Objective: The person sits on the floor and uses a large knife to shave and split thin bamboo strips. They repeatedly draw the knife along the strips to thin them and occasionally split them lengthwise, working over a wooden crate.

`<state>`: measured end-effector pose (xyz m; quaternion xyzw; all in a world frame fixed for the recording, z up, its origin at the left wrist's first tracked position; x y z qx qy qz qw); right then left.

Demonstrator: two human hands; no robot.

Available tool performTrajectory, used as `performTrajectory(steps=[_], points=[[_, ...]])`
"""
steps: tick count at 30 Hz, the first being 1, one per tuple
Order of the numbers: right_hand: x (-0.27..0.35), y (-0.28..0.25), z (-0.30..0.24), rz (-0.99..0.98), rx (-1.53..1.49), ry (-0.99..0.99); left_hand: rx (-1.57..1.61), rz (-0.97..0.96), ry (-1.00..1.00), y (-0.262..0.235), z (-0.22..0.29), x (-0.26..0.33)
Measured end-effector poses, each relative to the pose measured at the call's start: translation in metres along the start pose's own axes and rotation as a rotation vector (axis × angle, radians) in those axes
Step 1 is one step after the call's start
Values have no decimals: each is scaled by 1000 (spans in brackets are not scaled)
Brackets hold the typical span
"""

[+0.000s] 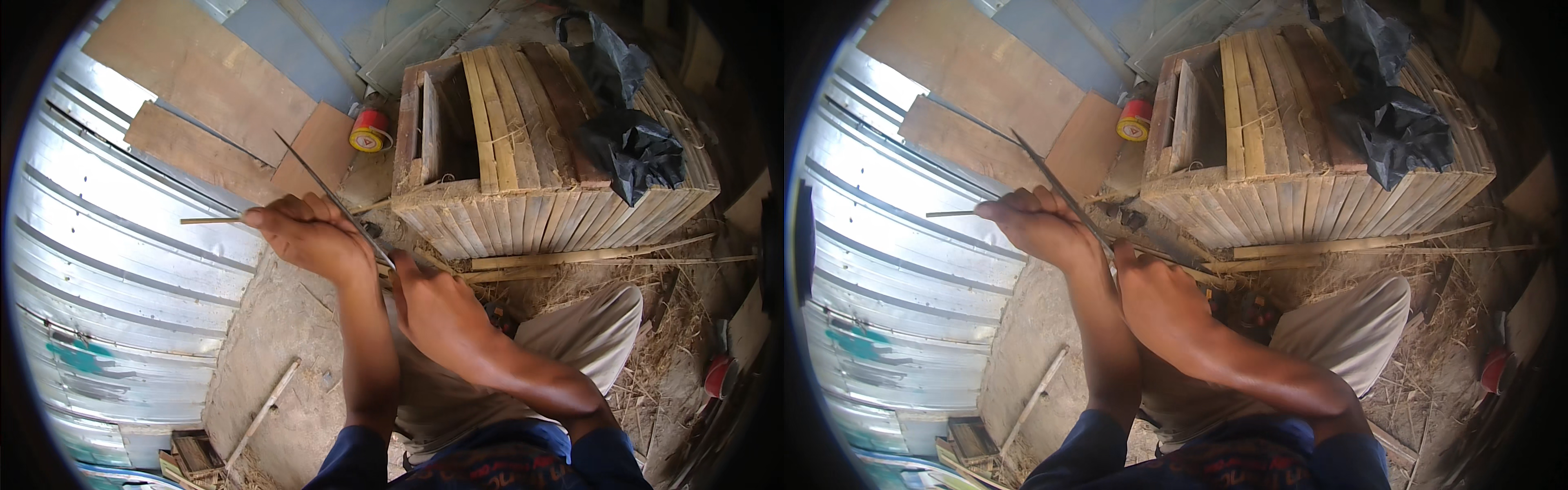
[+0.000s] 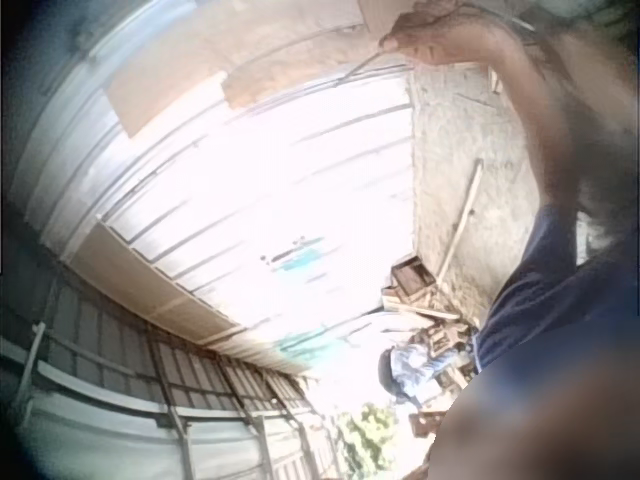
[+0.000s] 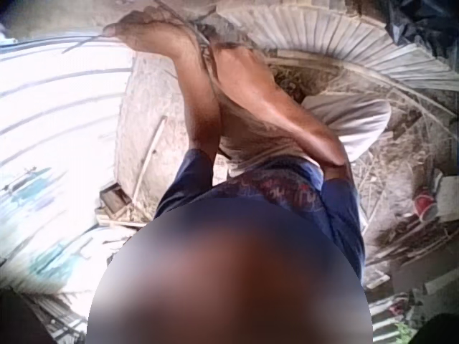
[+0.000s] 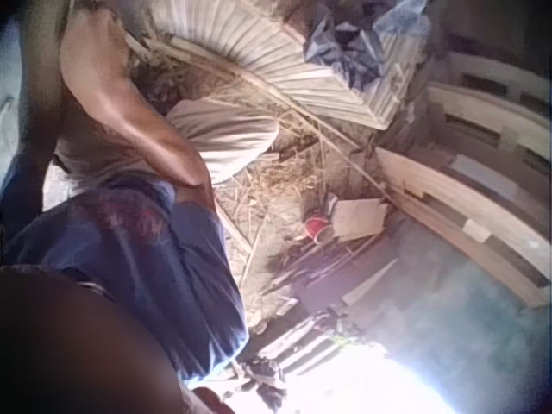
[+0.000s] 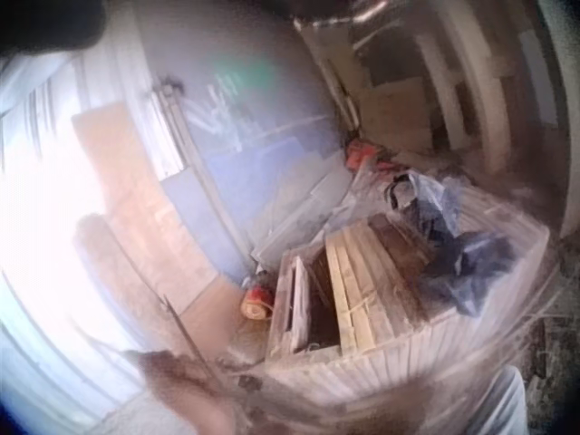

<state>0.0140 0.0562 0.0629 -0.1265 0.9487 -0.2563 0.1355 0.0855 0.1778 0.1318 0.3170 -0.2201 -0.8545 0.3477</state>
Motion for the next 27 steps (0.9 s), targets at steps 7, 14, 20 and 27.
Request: performTrajectory(steps=[7,14,20,27], points=[[10,-22,12,88,-92,-69,257,-304,156,16,16,-12],[9,-39,-12,130,-221,-105,113,-411,137,60,44,-29],[-5,-52,-19,174,-282,-111,230,-436,103,79,38,-17],[-17,-58,-15,213,-141,-129,230,-294,134,83,39,-9]])
Point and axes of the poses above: each hand's wrist, its own x-axis away from the middle knuckle, its own y-axis out of the palm, z = x × y, the point moved 4 cm from there along -x, towards the middle knuckle, and after that the axes turned 2 degrees about -x, right-handed, at the moved point
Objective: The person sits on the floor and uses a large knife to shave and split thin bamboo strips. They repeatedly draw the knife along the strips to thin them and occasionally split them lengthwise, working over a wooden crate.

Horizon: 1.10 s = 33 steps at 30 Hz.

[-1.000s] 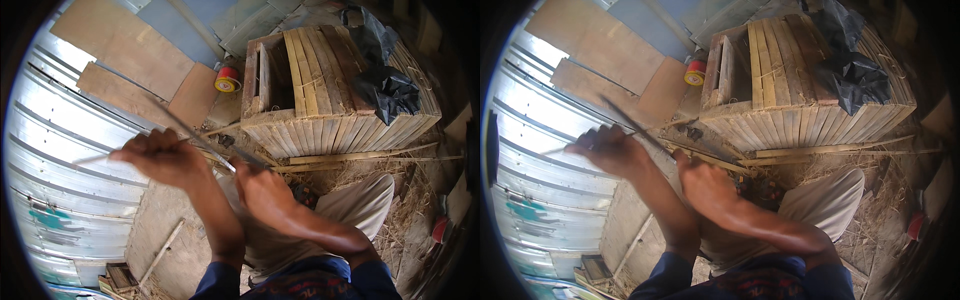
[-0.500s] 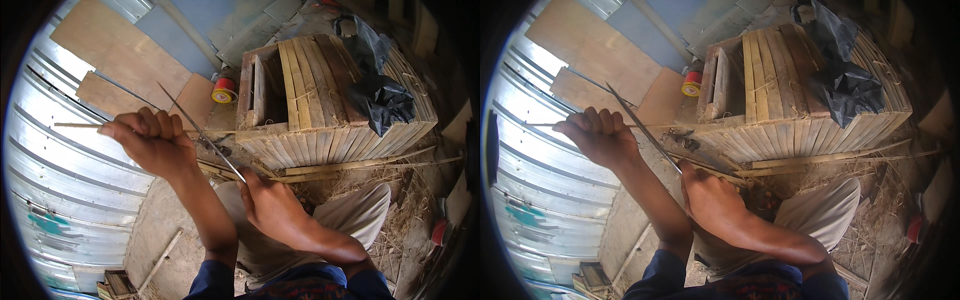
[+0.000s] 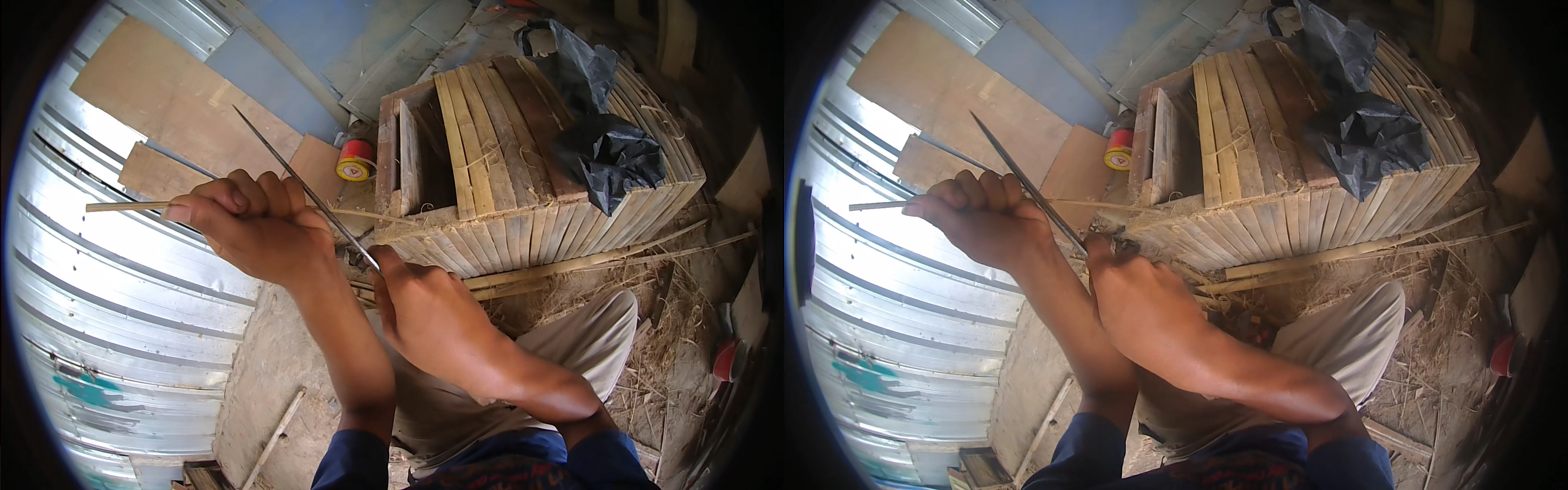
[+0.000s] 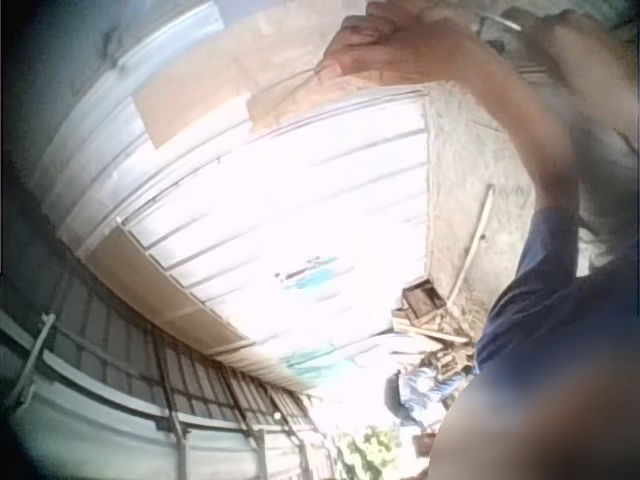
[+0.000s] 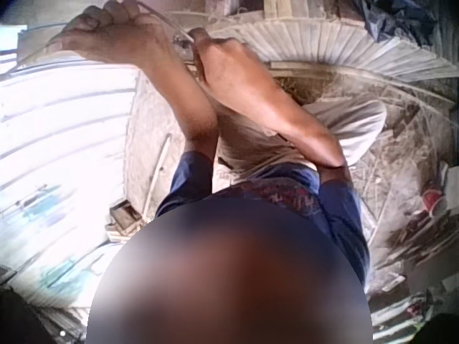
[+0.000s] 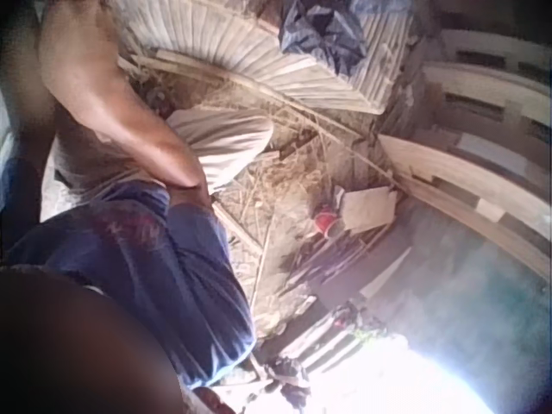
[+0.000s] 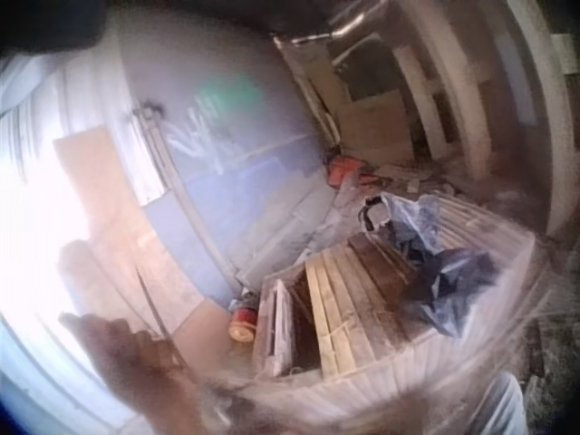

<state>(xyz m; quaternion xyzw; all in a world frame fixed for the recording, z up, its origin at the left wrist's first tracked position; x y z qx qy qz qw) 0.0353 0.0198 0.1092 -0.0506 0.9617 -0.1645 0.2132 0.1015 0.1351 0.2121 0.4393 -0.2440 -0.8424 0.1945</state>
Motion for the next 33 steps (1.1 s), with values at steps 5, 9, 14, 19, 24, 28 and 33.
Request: performTrajectory(steps=[5,9,14,19,24,28,33], points=[[-2,0,0,-37,11,15,-59,7,8,1,0,6],[-6,0,-1,-5,21,-11,-99,5,27,0,3,7],[-7,3,3,-28,53,78,-93,28,30,-8,11,10],[-3,12,5,-85,71,48,-79,49,51,-18,14,14],[5,20,19,-35,-14,-19,-86,-44,109,-30,17,12],[-9,29,54,-108,107,93,89,-164,-64,-45,-15,16],[8,32,96,-81,33,211,-81,-65,-88,-64,-62,46]])
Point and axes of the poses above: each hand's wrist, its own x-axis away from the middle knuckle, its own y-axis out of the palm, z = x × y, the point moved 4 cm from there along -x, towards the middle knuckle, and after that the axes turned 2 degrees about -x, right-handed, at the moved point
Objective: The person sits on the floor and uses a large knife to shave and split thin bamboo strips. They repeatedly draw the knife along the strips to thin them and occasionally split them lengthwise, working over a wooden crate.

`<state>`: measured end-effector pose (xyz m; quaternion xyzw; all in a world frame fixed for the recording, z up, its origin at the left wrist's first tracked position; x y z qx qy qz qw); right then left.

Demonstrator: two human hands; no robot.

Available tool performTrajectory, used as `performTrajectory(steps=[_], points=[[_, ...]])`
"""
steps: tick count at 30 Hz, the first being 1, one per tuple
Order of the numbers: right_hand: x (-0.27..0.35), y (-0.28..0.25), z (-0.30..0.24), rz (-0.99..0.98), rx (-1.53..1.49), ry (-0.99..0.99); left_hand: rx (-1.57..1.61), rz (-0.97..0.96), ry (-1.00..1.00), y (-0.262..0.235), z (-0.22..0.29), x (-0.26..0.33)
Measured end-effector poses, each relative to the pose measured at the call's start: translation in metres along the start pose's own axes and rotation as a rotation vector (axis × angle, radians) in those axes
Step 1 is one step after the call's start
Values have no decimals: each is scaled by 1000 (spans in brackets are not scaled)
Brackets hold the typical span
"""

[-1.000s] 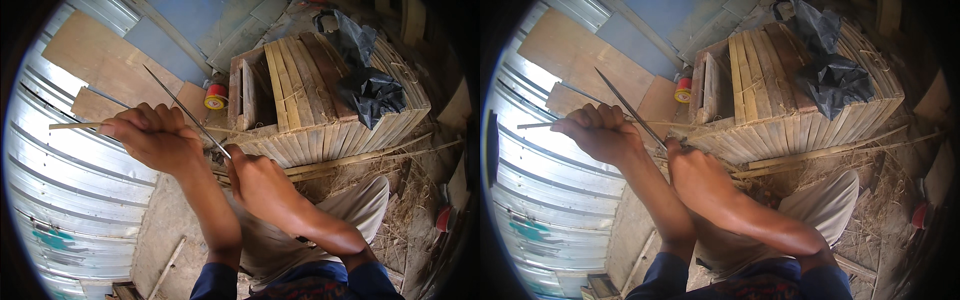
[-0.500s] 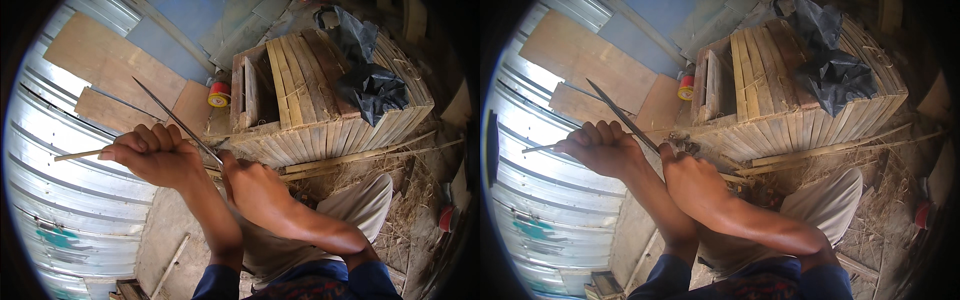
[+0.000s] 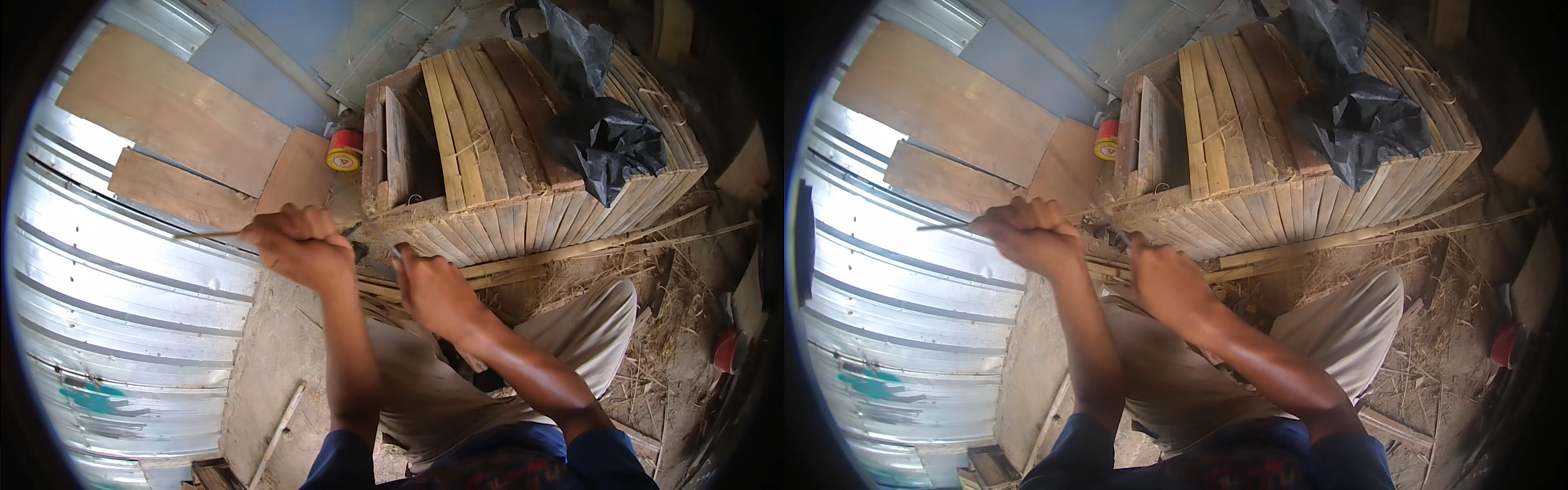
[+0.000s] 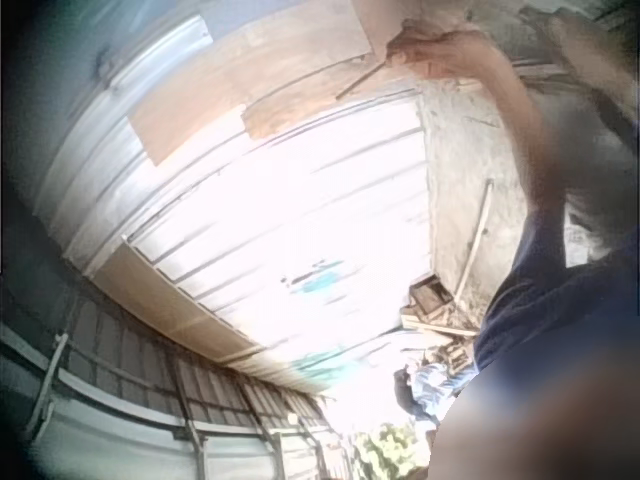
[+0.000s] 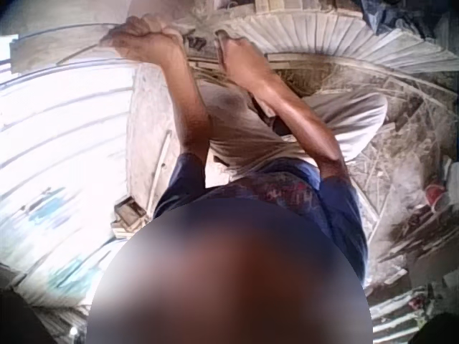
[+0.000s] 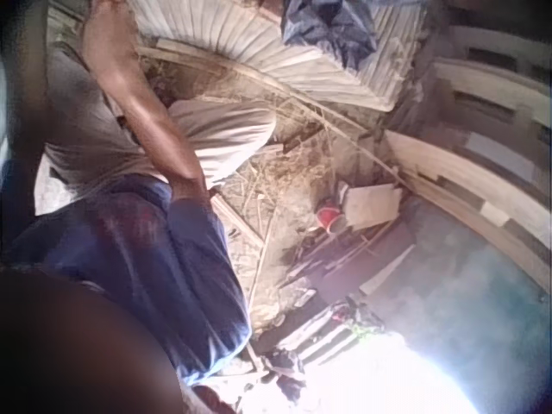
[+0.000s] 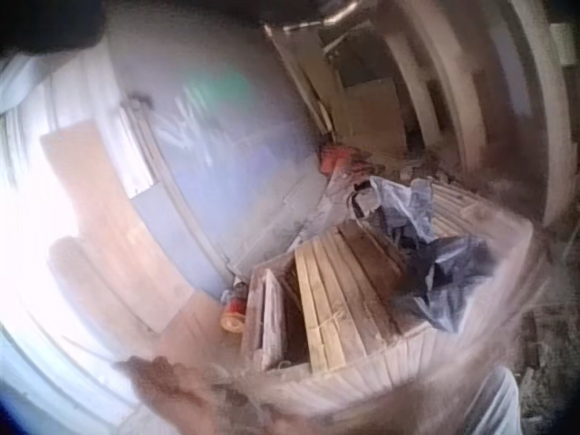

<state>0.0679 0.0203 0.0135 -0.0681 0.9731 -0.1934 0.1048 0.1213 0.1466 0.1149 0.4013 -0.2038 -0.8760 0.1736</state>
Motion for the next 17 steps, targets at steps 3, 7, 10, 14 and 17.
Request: performTrajectory(steps=[3,7,10,14,17], points=[[1,-1,16,21,40,38,116,-91,51,-3,26,-27],[15,4,-7,-32,-13,-33,73,-118,107,-1,69,-54],[18,1,-36,-14,-158,-139,145,-334,62,15,101,-76],[7,-5,-55,-17,-91,-119,-111,-130,53,28,70,-85],[1,-7,-63,-49,-103,-49,59,-296,31,28,61,-76]])
Point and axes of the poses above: each hand's wrist, its own x-axis away from the middle knuckle, its own y-axis out of the palm, z = x × y, the point moved 4 cm from there along -x, towards the middle knuckle, and after that the axes turned 2 degrees about -x, right-handed, at the moved point
